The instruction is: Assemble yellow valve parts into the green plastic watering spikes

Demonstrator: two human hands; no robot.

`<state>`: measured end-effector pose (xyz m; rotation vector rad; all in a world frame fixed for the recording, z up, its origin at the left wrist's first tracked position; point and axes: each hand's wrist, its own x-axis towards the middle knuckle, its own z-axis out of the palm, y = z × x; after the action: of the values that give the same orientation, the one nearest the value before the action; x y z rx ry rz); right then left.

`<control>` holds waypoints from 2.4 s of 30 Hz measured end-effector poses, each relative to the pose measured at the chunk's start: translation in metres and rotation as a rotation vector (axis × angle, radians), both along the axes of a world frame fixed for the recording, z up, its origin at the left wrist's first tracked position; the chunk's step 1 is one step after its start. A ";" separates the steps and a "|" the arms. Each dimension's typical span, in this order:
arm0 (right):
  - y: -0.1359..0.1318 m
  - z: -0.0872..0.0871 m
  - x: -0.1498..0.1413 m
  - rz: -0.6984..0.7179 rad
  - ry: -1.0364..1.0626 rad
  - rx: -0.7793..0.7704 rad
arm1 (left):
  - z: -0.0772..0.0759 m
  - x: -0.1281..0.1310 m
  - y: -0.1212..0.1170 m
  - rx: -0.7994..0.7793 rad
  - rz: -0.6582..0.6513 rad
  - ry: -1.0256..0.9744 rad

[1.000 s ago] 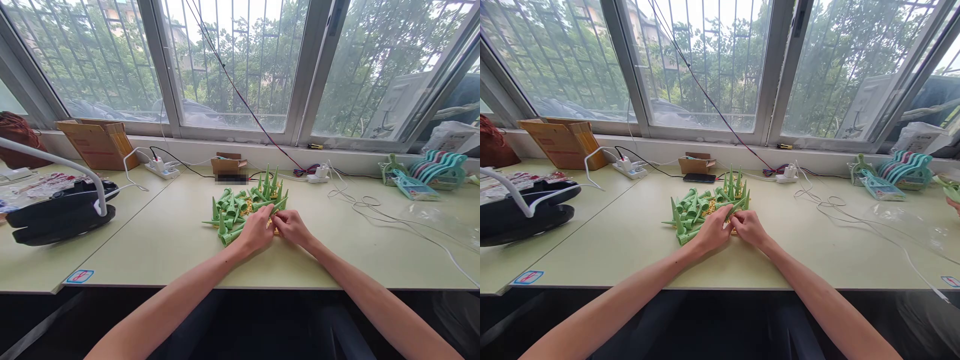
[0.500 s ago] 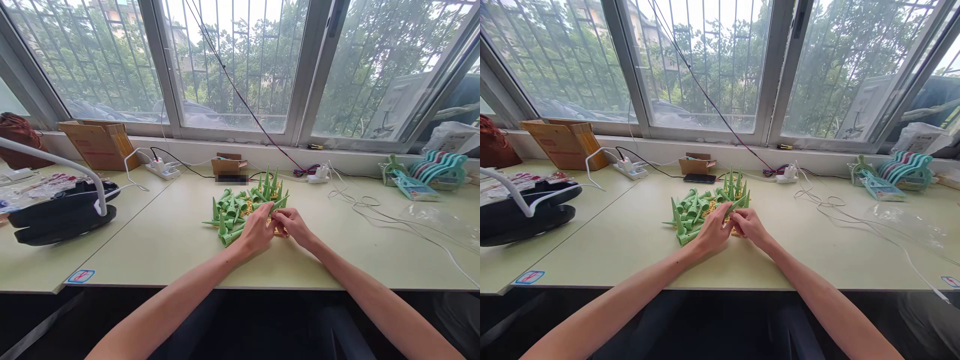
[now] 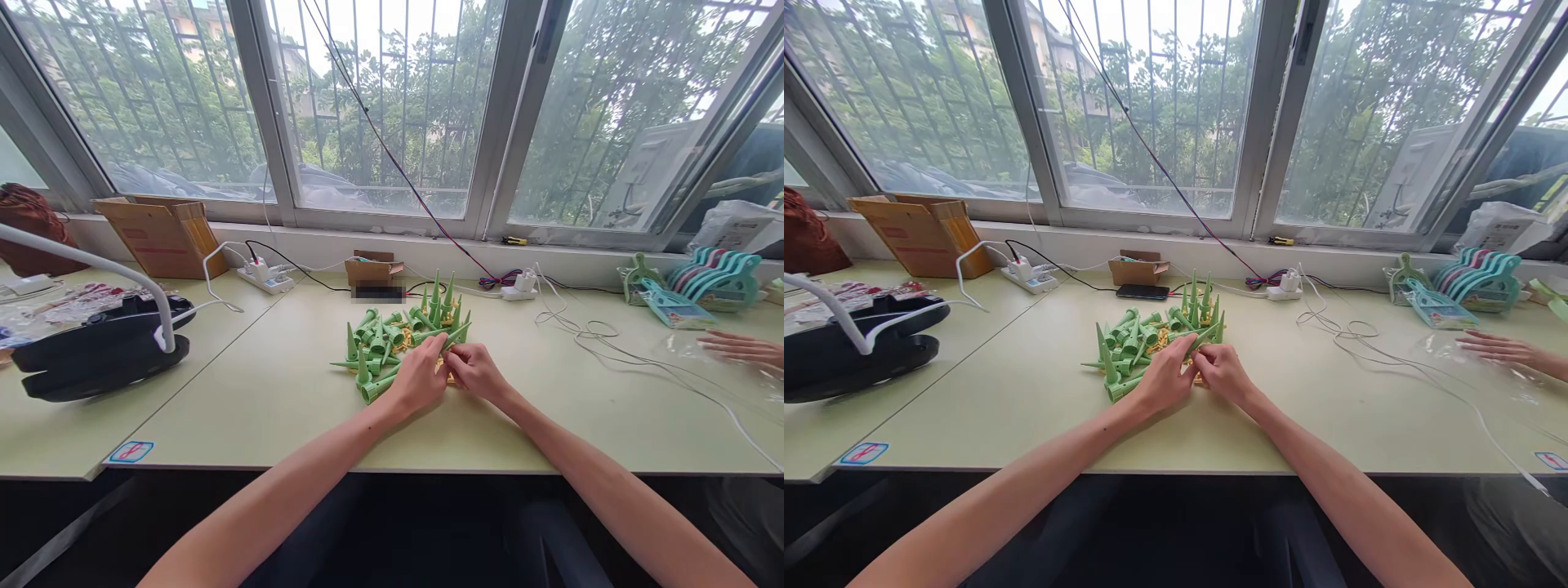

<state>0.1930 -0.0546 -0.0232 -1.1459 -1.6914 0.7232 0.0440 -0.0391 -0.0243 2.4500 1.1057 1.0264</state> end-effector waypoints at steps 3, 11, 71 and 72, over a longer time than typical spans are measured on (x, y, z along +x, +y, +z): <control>0.000 0.002 0.000 0.051 0.088 -0.077 | -0.001 0.000 0.001 0.019 0.000 -0.035; 0.000 0.005 0.000 0.107 0.229 -0.204 | 0.001 0.001 0.001 0.037 0.003 -0.060; -0.001 0.003 -0.001 0.050 0.123 -0.063 | -0.005 0.001 0.004 0.021 0.017 -0.070; -0.001 0.003 -0.001 0.059 0.128 -0.066 | -0.005 0.001 0.004 0.022 0.014 -0.076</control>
<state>0.1919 -0.0553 -0.0202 -1.0753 -1.6093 0.8761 0.0449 -0.0347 -0.0293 2.4017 1.0949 1.1316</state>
